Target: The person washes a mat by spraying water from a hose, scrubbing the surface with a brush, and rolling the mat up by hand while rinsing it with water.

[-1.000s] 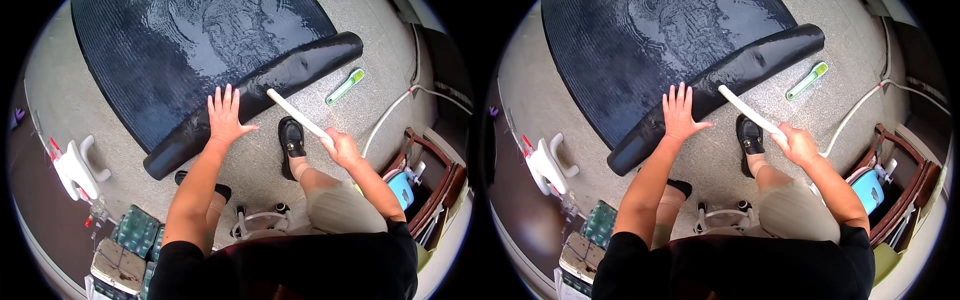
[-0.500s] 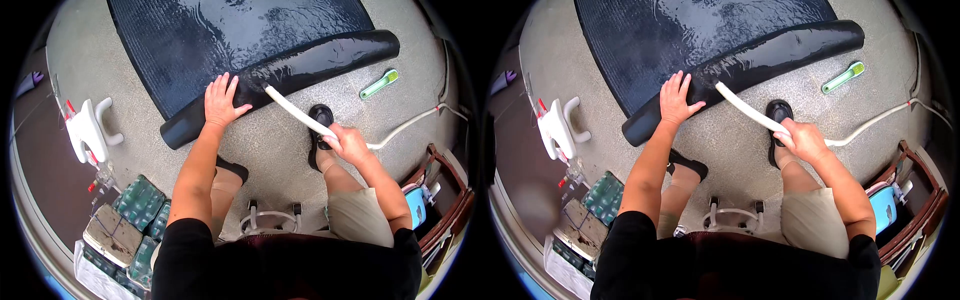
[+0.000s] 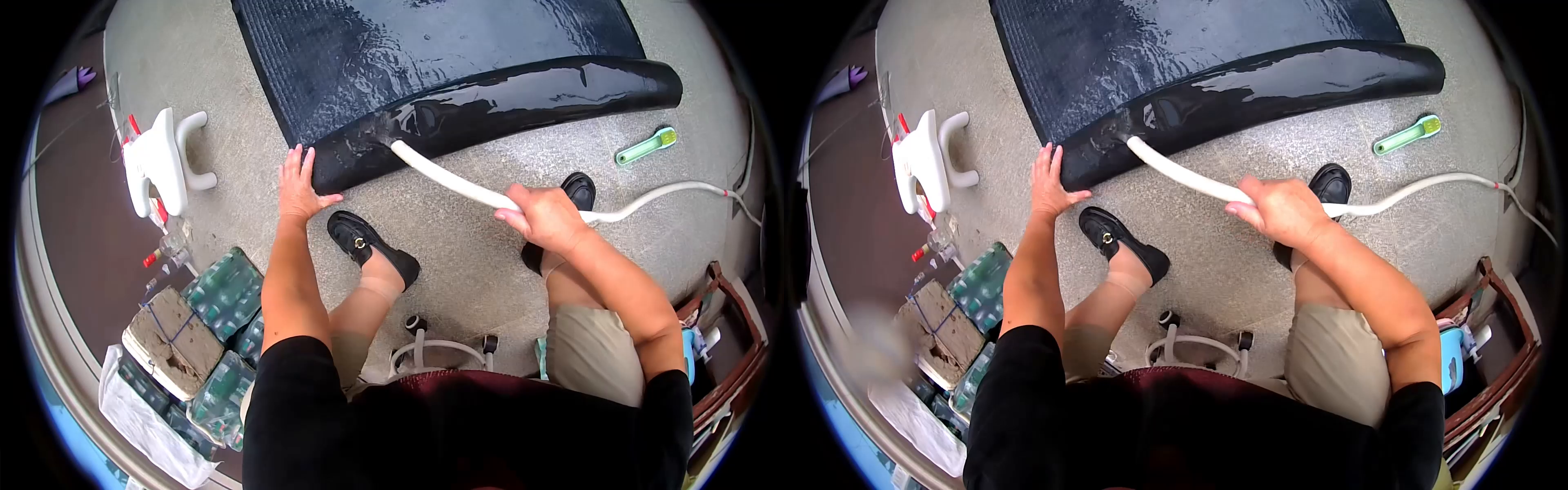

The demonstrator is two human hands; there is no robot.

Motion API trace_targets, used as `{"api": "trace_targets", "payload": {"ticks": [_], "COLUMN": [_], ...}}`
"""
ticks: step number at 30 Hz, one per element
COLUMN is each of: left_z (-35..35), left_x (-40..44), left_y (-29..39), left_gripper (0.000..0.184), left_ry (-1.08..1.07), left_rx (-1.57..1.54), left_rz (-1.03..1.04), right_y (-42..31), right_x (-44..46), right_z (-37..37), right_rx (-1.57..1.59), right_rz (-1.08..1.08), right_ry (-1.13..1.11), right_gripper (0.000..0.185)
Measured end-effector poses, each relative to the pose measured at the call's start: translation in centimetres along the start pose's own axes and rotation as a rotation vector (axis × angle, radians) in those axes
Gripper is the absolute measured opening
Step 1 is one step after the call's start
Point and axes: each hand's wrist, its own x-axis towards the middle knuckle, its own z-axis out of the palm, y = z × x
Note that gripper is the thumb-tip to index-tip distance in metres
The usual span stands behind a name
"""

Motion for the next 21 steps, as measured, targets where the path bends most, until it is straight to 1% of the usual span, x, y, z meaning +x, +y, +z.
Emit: {"api": "trace_targets", "payload": {"ticks": [1,2,3,4,5,6,8,9,11,12,13,14,15,17,18,20,21], "left_z": [-0.6,-1.1,-0.7,-0.6,-0.5,-0.4,-0.9,-0.2,1.0,1.0,0.6,0.7,0.8,1.0,1.1,0.9,0.8], "left_x": [0.2,0.6,2.1,3.7,5.2,7.6,12.1,13.9,16.5,17.3,17.3,17.2,17.3,17.3,17.3,17.5,17.4], "left_y": [0.7,1.4,2.8,4.4,6.0,8.9,15.4,18.0,21.6,22.8,22.9,22.9,22.7,22.6,22.5,22.6,22.8], "left_gripper": [0.128,0.129,0.130,0.130,0.130,0.127,0.118,0.118,0.123,0.125,0.124,0.124,0.123,0.123,0.122,0.122,0.121], "left_ry": [-0.017,-0.011,0.003,0.015,0.027,0.038,0.111,0.142,0.098,0.032,-0.008,0.004,0.018,0.003,-0.007,-0.027,-0.049], "left_rx": [0.061,0.102,0.080,0.059,0.039,0.000,-0.037,-0.057,-0.061,-0.006,0.012,0.005,0.000,0.009,0.008,0.044,0.074], "left_rz": [-0.004,0.000,0.060,0.121,0.182,0.251,0.462,0.489,0.512,0.511,0.498,0.521,0.546,0.543,0.550,0.540,0.540], "right_y": [1.0,2.1,3.2,4.2,4.8,5.6,7.6,8.1,9.3,9.7,10.0,10.1,10.4,11.0,12.0,15.4,14.1], "right_x": [-0.7,-1.6,-2.8,-4.0,-5.1,-6.6,-8.1,-9.1,-10.5,-10.4,-10.4,-10.3,-9.6,-6.8,-5.7,-2.9,-1.0], "right_z": [-0.6,-1.3,-2.0,-2.7,-3.5,-3.6,-3.7,-3.1,-1.7,-1.3,-0.9,-0.7,-0.8,-1.8,-3.0,-4.6,-7.5], "right_rx": [-0.005,0.002,0.008,-0.016,-0.032,-0.025,0.005,0.039,-0.012,-0.001,-0.006,-0.010,-0.004,-0.068,-0.024,0.002,0.316], "right_rz": [0.082,0.116,0.161,0.204,0.287,0.314,0.341,0.371,0.397,0.382,0.458,0.533,0.522,0.362,0.457,0.219,0.222], "right_ry": [0.012,0.062,0.114,0.107,0.065,0.095,0.184,0.220,0.325,0.333,0.378,0.414,0.412,0.527,0.313,0.503,0.619], "right_gripper": [0.038,0.036,0.034,0.032,0.036,0.034,0.030,0.027,0.021,0.021,0.023,0.027,0.027,0.042,0.053,0.056,0.060]}}
